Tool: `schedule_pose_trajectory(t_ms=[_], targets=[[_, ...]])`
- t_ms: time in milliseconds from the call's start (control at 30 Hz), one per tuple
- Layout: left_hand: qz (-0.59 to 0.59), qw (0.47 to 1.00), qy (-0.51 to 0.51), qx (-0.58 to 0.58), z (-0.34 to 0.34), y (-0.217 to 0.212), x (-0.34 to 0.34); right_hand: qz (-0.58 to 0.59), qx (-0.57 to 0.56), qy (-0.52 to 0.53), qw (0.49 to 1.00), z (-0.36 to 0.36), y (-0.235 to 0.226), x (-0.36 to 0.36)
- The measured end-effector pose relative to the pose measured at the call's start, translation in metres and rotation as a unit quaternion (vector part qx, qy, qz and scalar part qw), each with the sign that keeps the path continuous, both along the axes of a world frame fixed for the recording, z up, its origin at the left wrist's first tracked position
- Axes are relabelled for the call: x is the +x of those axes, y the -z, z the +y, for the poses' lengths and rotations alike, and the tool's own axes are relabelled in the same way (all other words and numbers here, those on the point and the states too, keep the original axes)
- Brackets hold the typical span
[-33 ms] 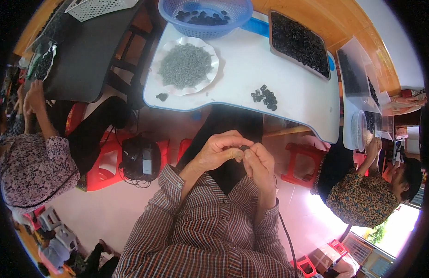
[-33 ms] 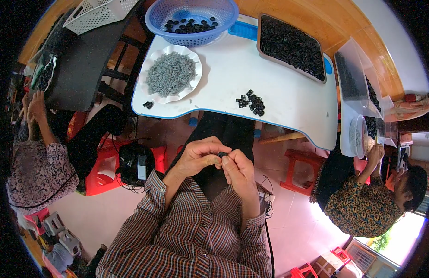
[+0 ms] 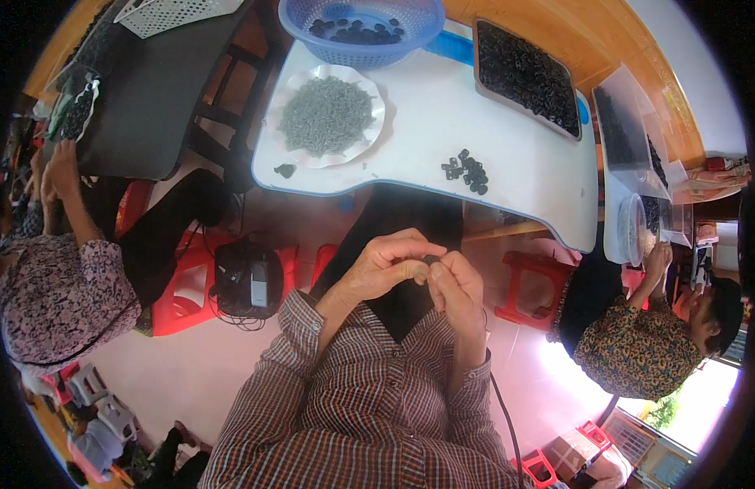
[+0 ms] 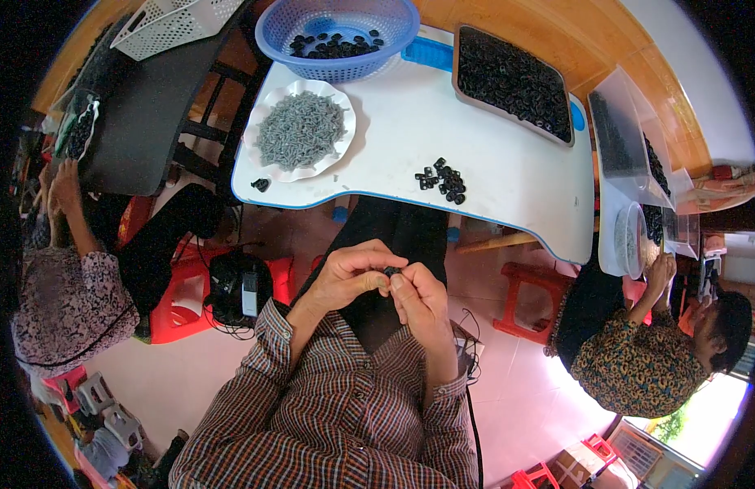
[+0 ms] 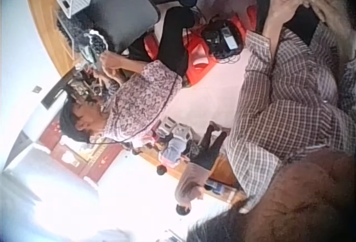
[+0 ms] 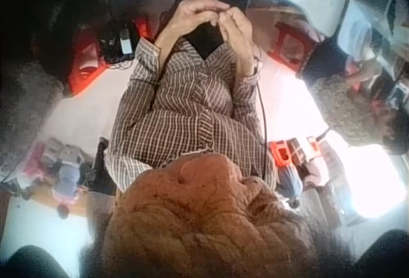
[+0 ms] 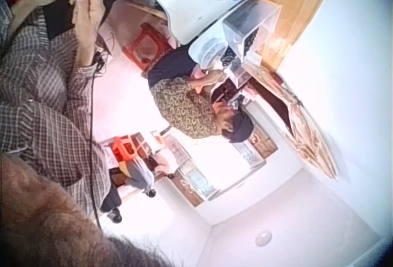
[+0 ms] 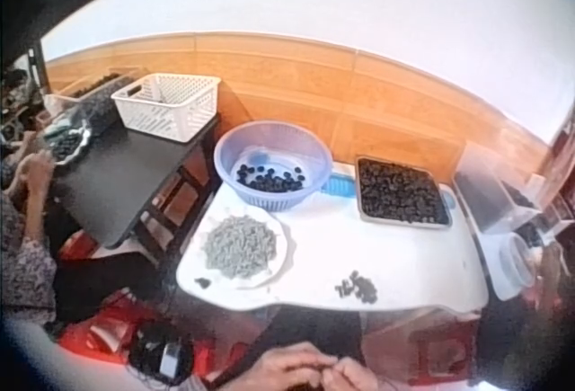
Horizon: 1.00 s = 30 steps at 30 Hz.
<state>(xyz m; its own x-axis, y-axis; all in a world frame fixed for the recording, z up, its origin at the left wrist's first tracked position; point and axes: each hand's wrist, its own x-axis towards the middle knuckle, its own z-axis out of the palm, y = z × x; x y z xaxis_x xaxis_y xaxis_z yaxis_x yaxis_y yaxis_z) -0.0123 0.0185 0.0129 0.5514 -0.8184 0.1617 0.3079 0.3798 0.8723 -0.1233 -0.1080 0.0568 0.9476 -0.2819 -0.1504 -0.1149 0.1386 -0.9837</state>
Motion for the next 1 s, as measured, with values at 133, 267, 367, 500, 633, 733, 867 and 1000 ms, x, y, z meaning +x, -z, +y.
schedule_pose_trajectory(t_ms=[133,267,367,500,633,733,867,1000], targets=[[-0.009,1.000,-0.013,0.003,-0.001,-0.002,0.000,0.027,-0.016,0.009,0.999,0.002,-0.006,0.002],[0.015,1.000,-0.026,0.007,0.000,0.003,0.001,0.035,-0.036,0.005,0.999,0.003,-0.004,0.002],[0.015,1.000,-0.021,0.011,0.000,0.002,0.002,0.045,-0.035,0.003,0.998,0.002,-0.005,0.002],[0.009,1.000,-0.020,0.019,-0.001,0.001,0.001,0.053,-0.021,0.003,0.998,0.000,-0.005,0.002],[0.029,0.998,-0.037,0.044,-0.002,0.003,-0.001,0.058,-0.029,0.019,0.998,0.001,0.001,0.001],[0.056,0.995,-0.037,0.068,-0.001,0.004,0.000,0.039,-0.073,0.061,0.995,0.005,0.002,0.004],[0.099,0.993,-0.032,0.059,-0.001,0.005,-0.001,-0.015,-0.123,0.118,0.985,0.009,0.005,0.006],[0.127,0.991,-0.029,0.033,-0.001,0.006,-0.001,-0.016,-0.136,0.114,0.984,0.009,0.003,0.007]])
